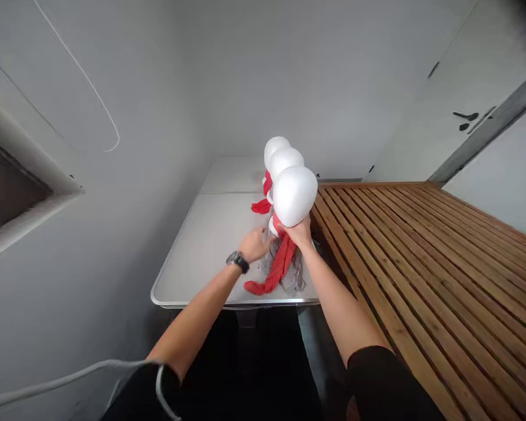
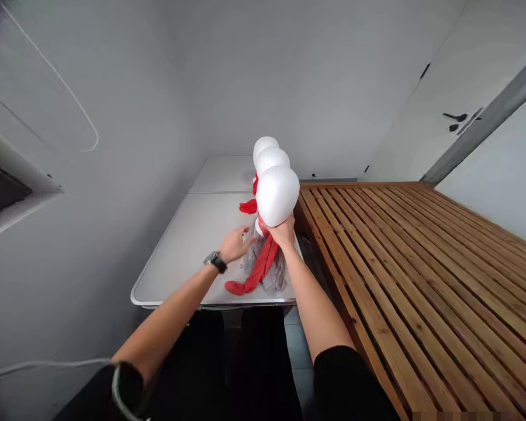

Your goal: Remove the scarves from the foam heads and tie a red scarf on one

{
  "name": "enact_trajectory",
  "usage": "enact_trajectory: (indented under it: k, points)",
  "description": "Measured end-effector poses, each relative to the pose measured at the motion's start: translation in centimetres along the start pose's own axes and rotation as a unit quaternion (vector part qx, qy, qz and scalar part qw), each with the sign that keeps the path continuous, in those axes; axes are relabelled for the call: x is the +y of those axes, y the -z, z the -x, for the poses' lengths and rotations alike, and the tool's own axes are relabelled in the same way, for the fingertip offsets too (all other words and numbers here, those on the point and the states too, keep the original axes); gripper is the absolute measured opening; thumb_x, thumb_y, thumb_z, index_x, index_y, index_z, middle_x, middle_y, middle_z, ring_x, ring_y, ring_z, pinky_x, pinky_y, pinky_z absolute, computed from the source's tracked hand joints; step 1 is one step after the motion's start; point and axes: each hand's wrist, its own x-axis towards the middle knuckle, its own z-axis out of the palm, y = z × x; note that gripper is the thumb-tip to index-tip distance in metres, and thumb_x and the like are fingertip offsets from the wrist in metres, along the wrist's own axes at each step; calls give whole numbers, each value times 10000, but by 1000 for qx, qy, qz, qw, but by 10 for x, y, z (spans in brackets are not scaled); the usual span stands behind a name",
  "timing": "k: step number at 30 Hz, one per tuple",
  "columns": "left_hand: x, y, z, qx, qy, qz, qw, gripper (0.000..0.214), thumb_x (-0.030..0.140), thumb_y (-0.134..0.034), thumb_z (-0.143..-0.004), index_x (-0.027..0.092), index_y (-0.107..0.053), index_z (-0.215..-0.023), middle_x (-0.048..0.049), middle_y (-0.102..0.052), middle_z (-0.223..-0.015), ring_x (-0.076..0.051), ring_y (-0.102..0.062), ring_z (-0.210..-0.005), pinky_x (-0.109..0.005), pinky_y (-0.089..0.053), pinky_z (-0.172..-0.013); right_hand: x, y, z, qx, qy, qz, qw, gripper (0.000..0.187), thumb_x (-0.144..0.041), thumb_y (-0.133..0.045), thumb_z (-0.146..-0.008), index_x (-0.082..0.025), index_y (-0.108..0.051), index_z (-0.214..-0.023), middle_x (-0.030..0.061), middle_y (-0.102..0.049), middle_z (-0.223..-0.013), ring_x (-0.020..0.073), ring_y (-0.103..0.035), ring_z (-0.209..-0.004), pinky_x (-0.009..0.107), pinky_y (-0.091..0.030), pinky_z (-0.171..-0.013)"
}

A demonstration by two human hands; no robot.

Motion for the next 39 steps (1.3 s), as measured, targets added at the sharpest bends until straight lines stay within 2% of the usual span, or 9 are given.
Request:
enact_trajectory:
  k: [4, 8, 12, 17, 20, 24, 29, 34, 39]
  points:
    - [22, 2, -75, -21, -15, 48, 999, 594, 209, -683, -907, 109, -571, -1482, -220, -606, -1518, -374, -562, -1419, -525, -408, -1235, -10, 4, -5, -18, -20, 4, 1000, 855, -570, -932, -634, -77, -649, -1272, 222, -698, -1272, 359, -587, -1321, 442, -541, -1060]
    - [36, -5, -94, -32, -46, 79, 995, 664, 164, -584, -947, 147, -461, -1599, -181, -611, -1534, -323, -579, -1418, -510, -442, -1218, -27, 5, -2, -5, -13, 4, 1000, 751, -578, -885, -686, -87, -685, -1218, 219, -716, -1207, 367, -601, -1283, 454, -553, -1026]
    - [50, 12, -58, 16, -93, 94, 991, 623, 198, -512, -1004, 175, -443, -1623, -155, -538, -1612, -299, -477, -1509, -514, -382, -1265, -57, 17, 14, 19, 36, 0, 999, 816, -603, -878, -699, -95, -651, -1296, 228, -650, -1301, 380, -572, -1316, 489, -541, -1057]
    - [60, 66, 31, 74, -124, 55, 988, 516, 239, -560, -1022, 231, -554, -1538, -110, -585, -1560, -273, -506, -1455, -455, -417, -1234, -110, 28, 75, -30, 77, -35, 996, 881, -571, -869, -781, -146, -531, -1474, 206, -550, -1430, 353, -544, -1377, 499, -500, -1140]
    - [48, 80, 79, 76, -95, 42, 992, 486, 212, -551, -1020, 256, -587, -1503, -94, -605, -1534, -268, -543, -1412, -451, -458, -1195, -126, 16, 124, -56, 43, -58, 996, 852, -538, -832, -836, -166, -479, -1516, 206, -521, -1472, 342, -532, -1398, 492, -494, -1152]
    - [15, 70, 117, 81, -38, 38, 995, 457, 173, -526, -1014, 264, -621, -1452, -88, -635, -1499, -279, -585, -1372, -473, -482, -1159, -121, -13, 172, -78, -4, -58, 995, 790, -512, -806, -847, -171, -483, -1482, 210, -528, -1456, 355, -560, -1369, 505, -505, -1137]
    - [-13, 59, 128, 87, -29, 100, 991, 485, 264, -537, -1043, 239, -542, -1528, -130, -610, -1517, -291, -573, -1400, -500, -469, -1178, -118, -20, 184, -110, -7, -43, 993, 828, -481, -809, -847, -166, -432, -1514, 218, -495, -1495, 356, -527, -1412, 499, -470, -1181]
    - [-21, 73, 116, 64, -80, 138, 985, 947, 363, -806, -870, 241, -325, -1677, -157, -386, -1703, -354, -335, -1600, -536, -283, -1324, -120, 7, 199, -136, -13, -24, 990, 950, -506, -788, -863, -220, -297, -1624, 195, -355, -1646, 347, -363, -1560, 544, -381, -1260]
    - [-23, 66, 99, 21, -95, 199, 975, 1102, 452, -929, -729, 201, -364, -1640, -207, -479, -1616, -391, -477, -1486, -552, -392, -1248, -113, 15, 219, -90, -30, 3, 995, 541, -436, -712, -907, -213, -532, -1366, 150, -572, -1358, 311, -549, -1319, 517, -465, -1144]
